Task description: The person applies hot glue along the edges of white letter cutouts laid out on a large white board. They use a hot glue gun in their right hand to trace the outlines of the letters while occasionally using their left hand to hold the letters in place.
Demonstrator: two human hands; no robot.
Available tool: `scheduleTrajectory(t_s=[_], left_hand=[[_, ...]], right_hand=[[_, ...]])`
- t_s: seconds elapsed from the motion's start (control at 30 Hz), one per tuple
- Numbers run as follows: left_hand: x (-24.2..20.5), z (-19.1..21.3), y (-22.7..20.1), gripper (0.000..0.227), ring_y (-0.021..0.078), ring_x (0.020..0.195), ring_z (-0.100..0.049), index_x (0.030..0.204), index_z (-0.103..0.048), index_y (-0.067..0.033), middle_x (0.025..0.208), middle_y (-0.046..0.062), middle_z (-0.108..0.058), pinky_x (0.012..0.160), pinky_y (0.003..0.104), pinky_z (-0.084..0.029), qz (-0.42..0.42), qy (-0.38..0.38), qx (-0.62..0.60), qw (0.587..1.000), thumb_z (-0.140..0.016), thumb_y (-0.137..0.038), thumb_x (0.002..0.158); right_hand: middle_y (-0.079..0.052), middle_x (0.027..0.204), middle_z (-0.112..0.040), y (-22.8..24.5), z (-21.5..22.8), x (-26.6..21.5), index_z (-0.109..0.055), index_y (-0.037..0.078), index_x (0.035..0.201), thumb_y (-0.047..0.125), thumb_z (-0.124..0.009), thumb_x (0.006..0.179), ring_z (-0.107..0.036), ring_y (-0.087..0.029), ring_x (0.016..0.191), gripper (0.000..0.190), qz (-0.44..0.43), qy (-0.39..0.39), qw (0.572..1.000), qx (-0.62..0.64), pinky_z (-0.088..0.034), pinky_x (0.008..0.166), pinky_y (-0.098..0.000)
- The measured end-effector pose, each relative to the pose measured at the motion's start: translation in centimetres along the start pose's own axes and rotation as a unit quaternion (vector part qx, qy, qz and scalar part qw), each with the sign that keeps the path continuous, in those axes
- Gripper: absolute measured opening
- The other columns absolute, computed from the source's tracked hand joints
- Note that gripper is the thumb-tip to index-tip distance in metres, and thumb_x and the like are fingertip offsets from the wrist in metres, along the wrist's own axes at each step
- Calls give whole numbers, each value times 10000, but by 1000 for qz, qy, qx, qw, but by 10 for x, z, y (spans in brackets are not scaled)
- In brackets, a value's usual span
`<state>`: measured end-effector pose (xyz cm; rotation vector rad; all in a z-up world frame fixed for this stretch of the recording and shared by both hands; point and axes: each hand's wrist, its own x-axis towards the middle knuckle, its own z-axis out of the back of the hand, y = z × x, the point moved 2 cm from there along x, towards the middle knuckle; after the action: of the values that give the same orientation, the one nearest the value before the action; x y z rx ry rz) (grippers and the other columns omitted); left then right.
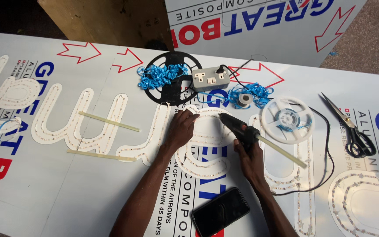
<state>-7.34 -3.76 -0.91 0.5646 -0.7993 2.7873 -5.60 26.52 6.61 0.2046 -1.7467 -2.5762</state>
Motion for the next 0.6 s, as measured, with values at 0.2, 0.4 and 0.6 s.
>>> scheduleTrajectory(t_s=[0.2, 0.4, 0.6], left_hand=[[24, -16, -24, 355, 330, 1069, -654, 1323, -808, -110, 1134, 79, -646, 930, 473, -539, -3, 50, -12, 999, -571, -38, 1069], [27, -11, -30, 344, 311, 1083, -649, 1323, -808, -116, 1160, 57, -632, 927, 473, -537, 0, 78, 20, 997, -566, -43, 1089], [29, -12, -34, 370, 311, 1072, -639, 1297, -820, -128, 1131, 58, -608, 886, 473, -529, -5, 90, 62, 994, -584, -2, 1042]], right_hand=[[-84, 843, -802, -25, 7, 3, -699, 132, 1154, 432, -768, 1105, -694, -226, 837, 312, -1, 13, 999, 36, -492, 818, -401], [-72, 845, -810, -10, 11, -1, -718, 143, 1182, 409, -762, 1111, -664, -204, 811, 279, -7, 13, 999, 38, -480, 788, -385], [-101, 879, -786, -28, 5, 4, -717, 87, 1284, 314, -722, 1136, -631, -207, 803, 271, 16, 14, 997, 70, -453, 764, -370]])
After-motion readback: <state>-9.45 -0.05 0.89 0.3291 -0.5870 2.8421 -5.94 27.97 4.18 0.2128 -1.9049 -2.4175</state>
